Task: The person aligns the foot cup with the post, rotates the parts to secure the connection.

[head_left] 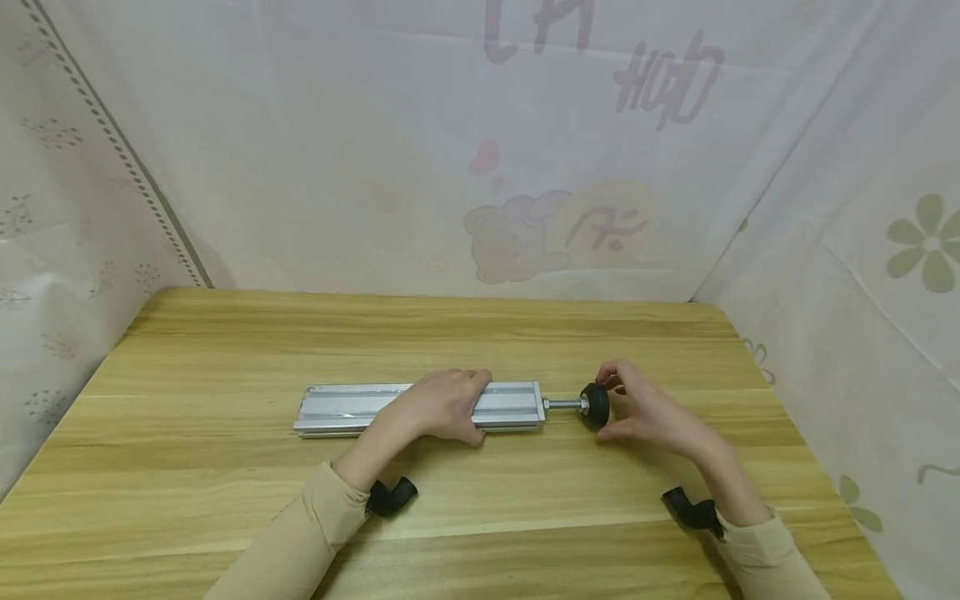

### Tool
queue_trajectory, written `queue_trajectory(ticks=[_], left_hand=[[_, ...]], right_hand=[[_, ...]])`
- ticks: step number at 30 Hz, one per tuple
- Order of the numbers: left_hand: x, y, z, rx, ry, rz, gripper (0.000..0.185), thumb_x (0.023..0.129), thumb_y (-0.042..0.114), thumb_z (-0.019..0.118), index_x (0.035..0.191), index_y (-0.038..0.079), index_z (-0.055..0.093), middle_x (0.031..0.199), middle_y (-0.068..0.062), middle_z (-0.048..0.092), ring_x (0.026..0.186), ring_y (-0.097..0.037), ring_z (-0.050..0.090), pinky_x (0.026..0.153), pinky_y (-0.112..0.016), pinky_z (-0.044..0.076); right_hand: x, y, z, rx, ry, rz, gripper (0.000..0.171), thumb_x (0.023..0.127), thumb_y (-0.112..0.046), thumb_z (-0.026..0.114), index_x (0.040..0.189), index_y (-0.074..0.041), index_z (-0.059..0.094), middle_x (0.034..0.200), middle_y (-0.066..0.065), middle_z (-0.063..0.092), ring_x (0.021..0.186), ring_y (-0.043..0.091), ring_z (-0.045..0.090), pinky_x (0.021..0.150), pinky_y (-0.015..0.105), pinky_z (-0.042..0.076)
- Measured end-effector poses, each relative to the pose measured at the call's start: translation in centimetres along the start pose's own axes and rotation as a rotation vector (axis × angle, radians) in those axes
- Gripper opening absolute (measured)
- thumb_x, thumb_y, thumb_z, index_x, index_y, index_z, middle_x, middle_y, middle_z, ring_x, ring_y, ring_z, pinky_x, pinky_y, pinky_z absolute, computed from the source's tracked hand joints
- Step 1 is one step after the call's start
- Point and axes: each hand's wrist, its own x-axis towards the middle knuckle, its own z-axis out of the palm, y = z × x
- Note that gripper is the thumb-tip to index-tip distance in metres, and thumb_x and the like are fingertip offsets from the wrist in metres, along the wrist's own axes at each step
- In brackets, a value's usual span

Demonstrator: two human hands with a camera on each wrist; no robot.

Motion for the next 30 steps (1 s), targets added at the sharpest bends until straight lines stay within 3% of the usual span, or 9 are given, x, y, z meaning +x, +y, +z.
queue_trajectory(ticks=[6, 11, 16, 21, 26, 30], left_hand=[[0.03, -0.10, 0.03, -0.003, 0.007, 0.005, 0.059, 0.073, 0.035, 0.086, 0.117, 0.013, 0.054, 0.101, 0.001, 0.066, 0.085, -0.015, 0.059, 0.083, -0.037, 0.053], [0.01, -0.08, 0.07, 0.008, 0.006, 0.003, 0.059, 0.073, 0.036, 0.086, 0.117, 0.013, 0.054, 0.099, 0.002, 0.066, 0.083, -0.014, 0.058, 0.082, -0.036, 0.053], [-0.01, -0.12, 0.12, 0.012, 0.011, 0.006, 0.059, 0.073, 0.036, 0.085, 0.117, 0.013, 0.054, 0.097, 0.002, 0.065, 0.082, -0.014, 0.057, 0.080, -0.036, 0.052], [-0.05, -0.11, 0.11, 0.004, 0.016, 0.012, 0.059, 0.072, 0.036, 0.085, 0.116, 0.013, 0.054, 0.097, 0.002, 0.065, 0.083, -0.015, 0.058, 0.081, -0.036, 0.052], [-0.05, -0.08, 0.09, 0.004, 0.013, 0.009, 0.059, 0.073, 0.036, 0.085, 0.117, 0.013, 0.054, 0.100, 0.001, 0.066, 0.084, -0.015, 0.058, 0.082, -0.037, 0.053], [-0.07, -0.07, 0.03, -0.003, 0.015, 0.012, 0.058, 0.073, 0.035, 0.085, 0.117, 0.013, 0.054, 0.099, 0.001, 0.066, 0.084, -0.015, 0.058, 0.081, -0.036, 0.052]], right_hand=[[0.12, -0.01, 0.18, -0.027, 0.015, -0.021, 0.070, 0.074, -0.015, 0.092, 0.126, -0.011, 0.047, 0.126, 0.011, 0.062, 0.120, 0.037, 0.062, 0.103, 0.057, 0.050], [-0.22, 0.30, -0.15, 0.010, -0.006, -0.033, 0.061, 0.083, -0.021, 0.086, 0.131, -0.010, 0.049, 0.127, 0.010, 0.063, 0.122, 0.035, 0.063, 0.103, 0.054, 0.051], [-0.42, 0.66, -0.53, 0.064, -0.062, -0.017, 0.049, 0.096, -0.030, 0.071, 0.137, -0.012, 0.051, 0.125, 0.006, 0.067, 0.119, 0.026, 0.065, 0.095, 0.039, 0.056], [-0.33, 0.69, -0.67, 0.081, -0.099, 0.014, 0.047, 0.100, -0.033, 0.065, 0.140, -0.011, 0.051, 0.123, 0.005, 0.070, 0.114, 0.020, 0.066, 0.089, 0.027, 0.055], [-0.37, 0.52, -0.71, 0.067, -0.108, 0.036, 0.050, 0.103, -0.034, 0.060, 0.145, -0.010, 0.048, 0.127, 0.009, 0.069, 0.117, 0.024, 0.066, 0.091, 0.031, 0.055], [-0.42, 0.28, -0.60, 0.042, -0.069, 0.033, 0.064, 0.095, -0.035, 0.073, 0.147, -0.011, 0.045, 0.136, 0.011, 0.064, 0.124, 0.032, 0.062, 0.100, 0.048, 0.053]])
